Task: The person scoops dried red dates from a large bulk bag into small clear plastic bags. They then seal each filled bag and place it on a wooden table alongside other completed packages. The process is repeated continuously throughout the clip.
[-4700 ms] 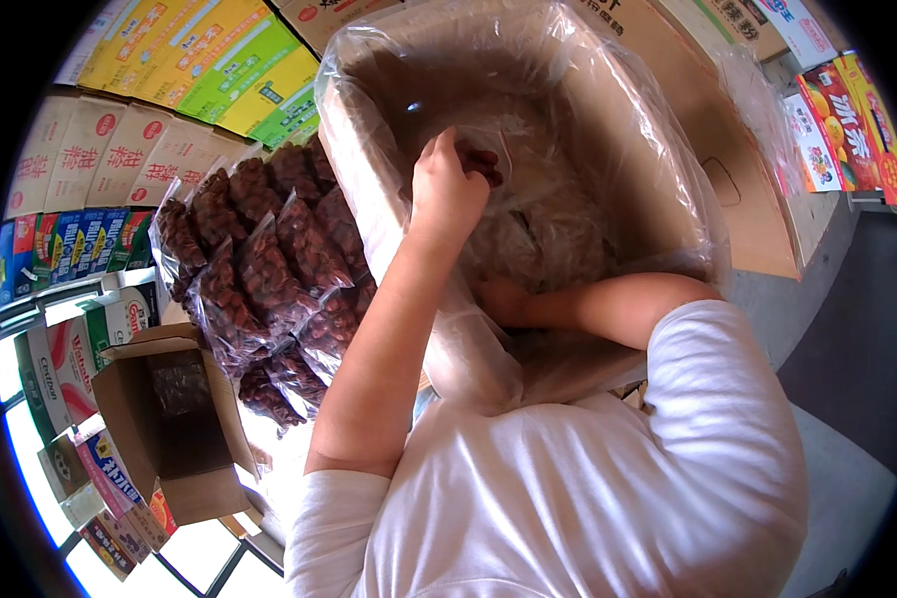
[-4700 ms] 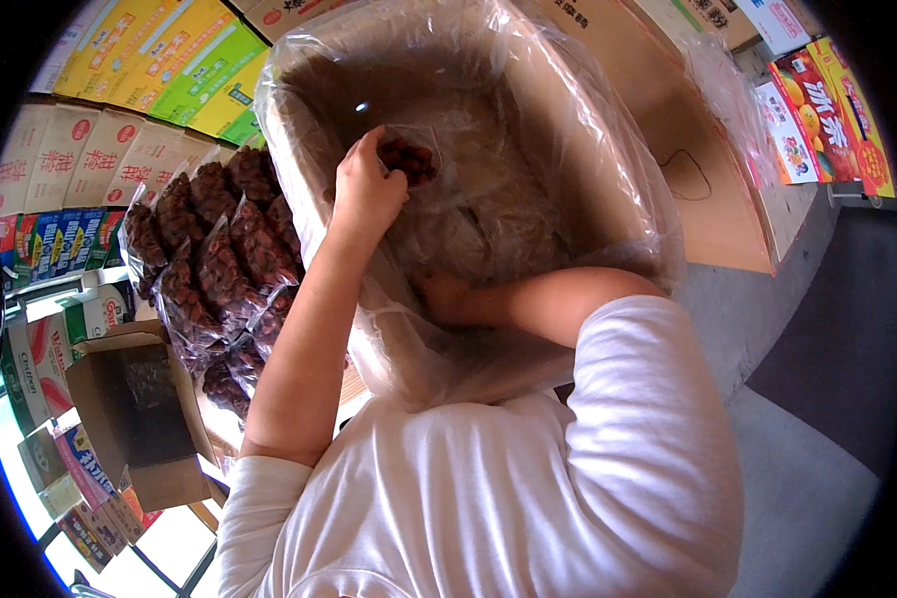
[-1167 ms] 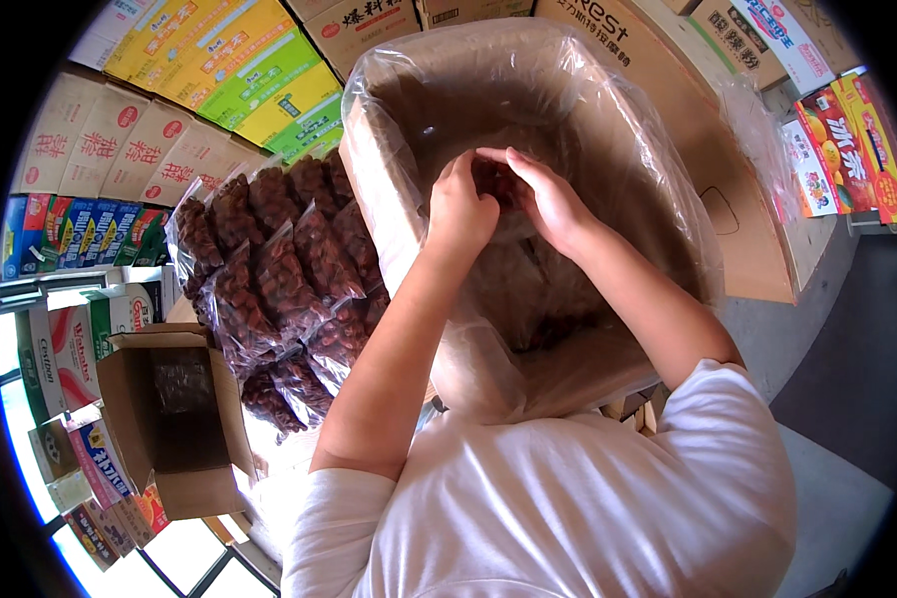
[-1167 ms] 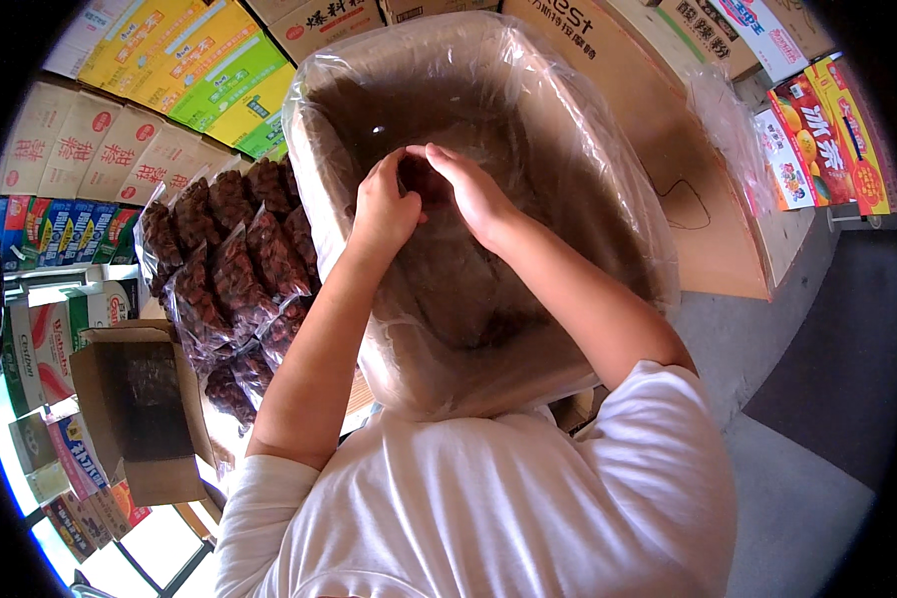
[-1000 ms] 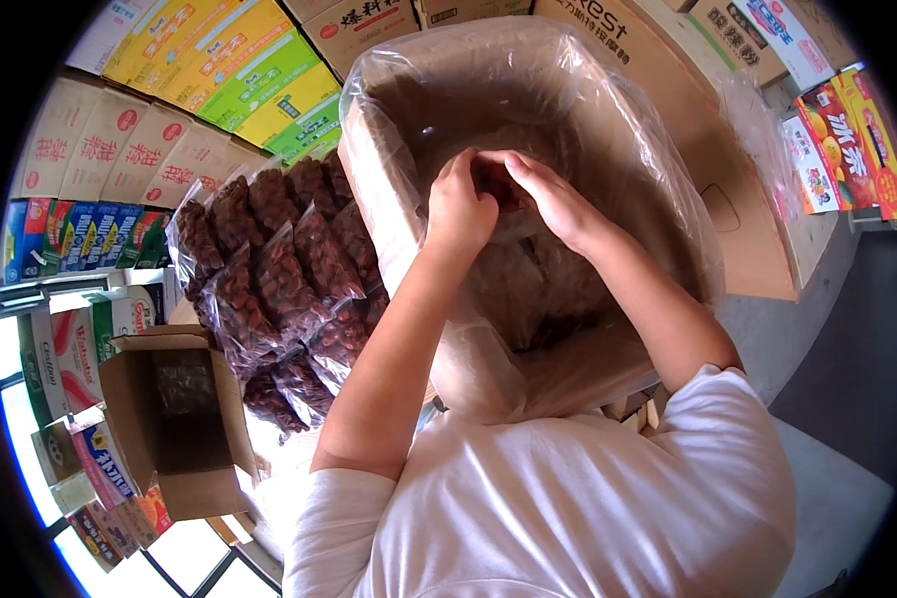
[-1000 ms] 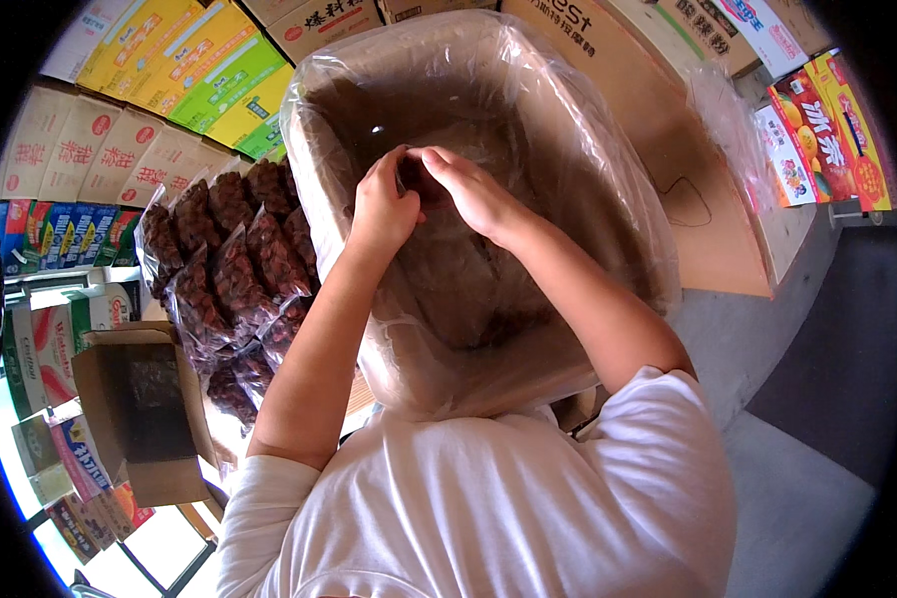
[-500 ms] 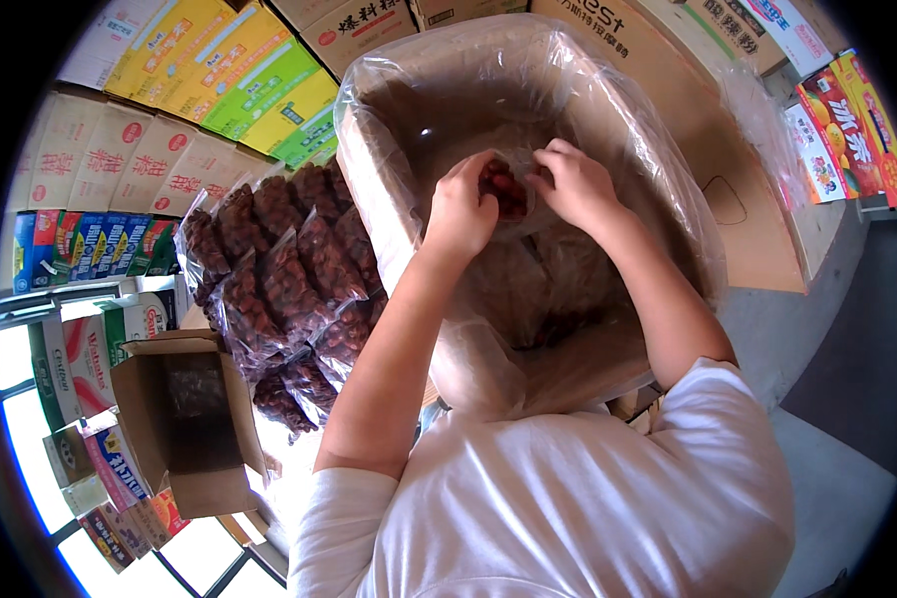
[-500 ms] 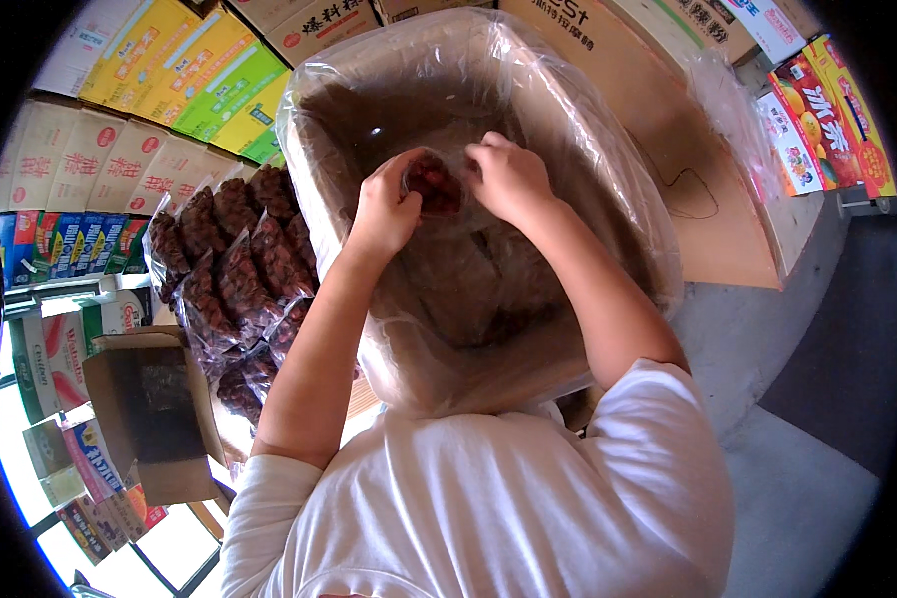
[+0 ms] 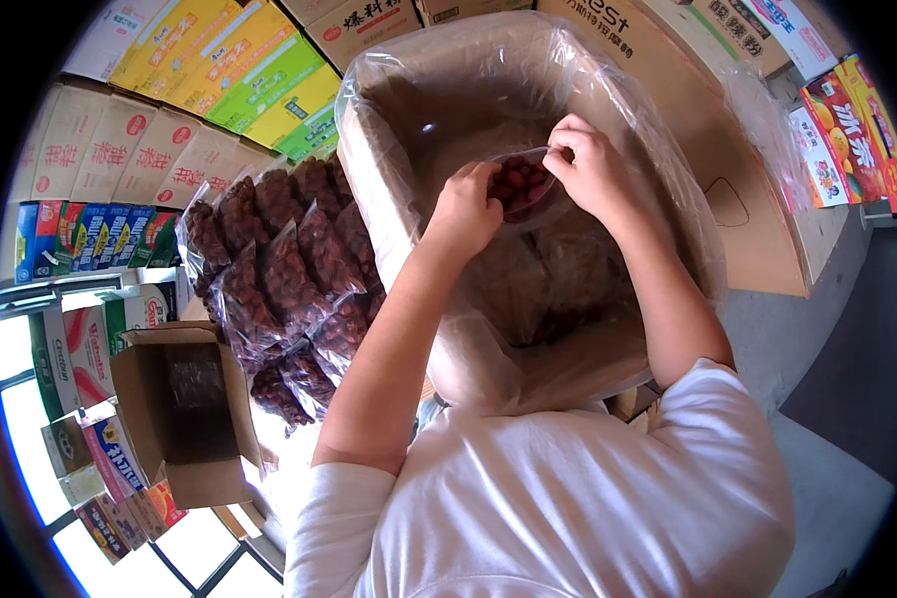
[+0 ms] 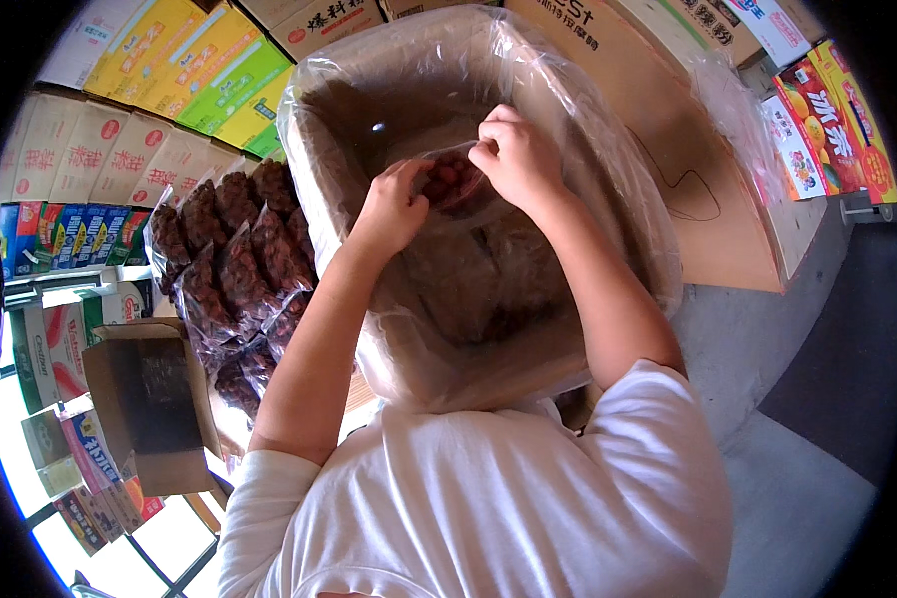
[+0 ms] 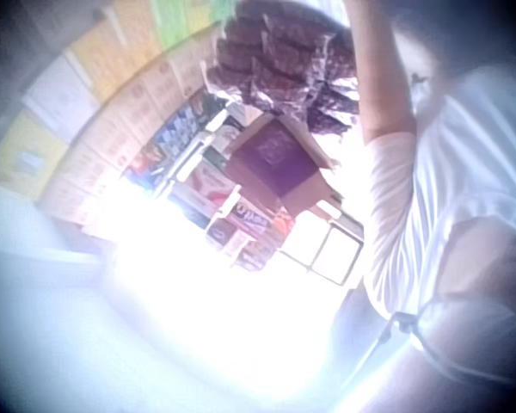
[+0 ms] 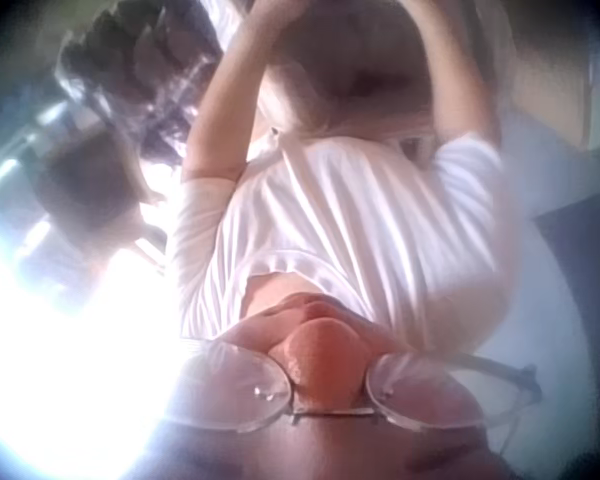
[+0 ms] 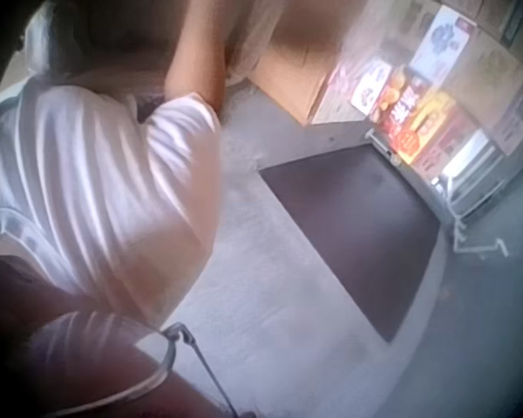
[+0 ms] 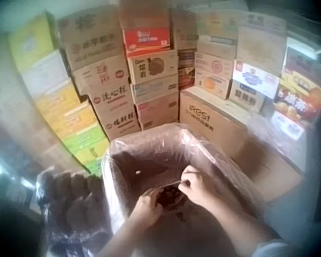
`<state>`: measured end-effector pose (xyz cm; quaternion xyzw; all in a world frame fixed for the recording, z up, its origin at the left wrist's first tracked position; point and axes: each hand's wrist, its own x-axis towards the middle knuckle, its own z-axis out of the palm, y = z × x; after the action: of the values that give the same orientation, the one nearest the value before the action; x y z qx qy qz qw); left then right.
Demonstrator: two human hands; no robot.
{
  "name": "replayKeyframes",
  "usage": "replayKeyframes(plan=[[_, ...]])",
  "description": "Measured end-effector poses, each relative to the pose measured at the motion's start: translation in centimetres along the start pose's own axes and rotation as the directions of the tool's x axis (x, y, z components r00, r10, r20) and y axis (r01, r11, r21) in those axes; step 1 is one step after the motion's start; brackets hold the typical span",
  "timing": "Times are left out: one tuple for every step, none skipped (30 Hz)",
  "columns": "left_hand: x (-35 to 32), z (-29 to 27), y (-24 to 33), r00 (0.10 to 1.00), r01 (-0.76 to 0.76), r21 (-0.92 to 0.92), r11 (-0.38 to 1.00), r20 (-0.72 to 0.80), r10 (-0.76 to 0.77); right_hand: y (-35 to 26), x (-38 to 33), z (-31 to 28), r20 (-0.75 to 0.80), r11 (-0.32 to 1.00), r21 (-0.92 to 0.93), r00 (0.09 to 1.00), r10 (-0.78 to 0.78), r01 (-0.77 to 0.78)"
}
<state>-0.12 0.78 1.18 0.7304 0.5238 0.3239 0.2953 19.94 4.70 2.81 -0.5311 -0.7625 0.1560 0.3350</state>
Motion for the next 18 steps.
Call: replayKeyframes(plan=[[0.0,0.0,0.0,0.999,-0.026,0.025,0.999,-0.02,0.027,-0.1,0.0,-0.1,0.026,1.0,0.013,1.0,-0.004,0.004],[-0.1,0.1,0.0,0.998,-0.049,0.049,0.998,-0.037,0.051,0.1,-0.2,-0.1,0.023,0.999,0.044,1.0,-0.012,0.011],[-0.1,0.2,0.1,0.996,-0.072,0.073,0.995,-0.055,0.076,0.6,-0.1,0.1,0.02,0.997,0.075,1.0,-0.019,0.017],[-0.1,0.1,0.3,0.996,-0.064,0.088,0.994,-0.063,0.07,0.9,-0.1,0.2,0.016,0.994,0.106,1.0,-0.026,0.024],[0.0,-0.1,0.8,0.996,-0.054,0.101,0.993,-0.07,0.061,1.0,-0.1,0.1,0.023,0.994,0.112,1.0,-0.008,0.006],[0.1,-0.1,1.0,0.996,-0.045,0.115,0.992,-0.077,0.054,1.0,0.0,-0.1,0.029,0.993,0.118,1.0,0.009,-0.013],[0.0,0.0,0.6,0.994,-0.071,0.087,0.994,-0.077,0.077,1.0,0.0,-0.2,0.034,0.992,0.124,0.999,0.027,-0.032],[0.0,0.1,0.5,0.994,-0.077,0.087,0.993,-0.074,0.084,1.1,-0.1,-0.2,0.061,0.995,0.098,0.998,0.03,-0.035],[0.0,0.1,0.6,0.993,-0.084,0.087,0.993,-0.071,0.09,1.2,-0.1,-0.1,0.087,0.997,0.073,0.996,0.033,-0.039],[-0.1,0.1,0.5,0.993,-0.091,0.087,0.992,-0.067,0.097,1.3,-0.2,-0.1,0.113,0.998,0.047,0.993,0.036,-0.042],[-0.1,0.4,0.3,0.992,-0.106,0.085,0.991,-0.063,0.111,1.3,-0.4,-0.2,0.155,0.997,0.003,0.985,0.075,-0.076],[-0.1,0.6,-0.1,0.99,-0.121,0.084,0.989,-0.058,0.126,1.2,-0.5,-0.1,0.195,0.993,-0.042,0.974,0.115,-0.108],[-0.2,0.8,-0.4,0.989,-0.136,0.082,0.987,-0.054,0.141,1.3,-0.6,-0.1,0.234,0.986,-0.089,0.96,0.155,-0.138],[-0.2,0.9,-0.6,0.991,-0.127,0.087,0.988,-0.029,0.13,1.5,-0.7,0.0,0.295,0.984,-0.088,0.939,0.176,-0.157],[-0.3,0.9,-0.8,0.993,-0.117,0.093,0.989,-0.005,0.118,1.8,-0.8,0.2,0.355,0.98,-0.088,0.914,0.196,-0.176],[-0.4,1.0,-0.9,0.994,-0.108,0.099,0.989,0.019,0.107,2.2,-0.9,0.4,0.414,0.977,-0.089,0.885,0.214,-0.195],[-0.4,0.9,-0.7,0.996,-0.067,0.097,0.993,0.067,0.061,3.1,-0.9,0.6,0.48,0.964,-0.079,0.838,0.26,-0.254],[-0.3,0.8,-0.5,0.993,-0.027,0.098,0.995,0.115,0.016,3.9,-0.8,0.9,0.543,0.947,-0.073,0.784,0.3,-0.312]])
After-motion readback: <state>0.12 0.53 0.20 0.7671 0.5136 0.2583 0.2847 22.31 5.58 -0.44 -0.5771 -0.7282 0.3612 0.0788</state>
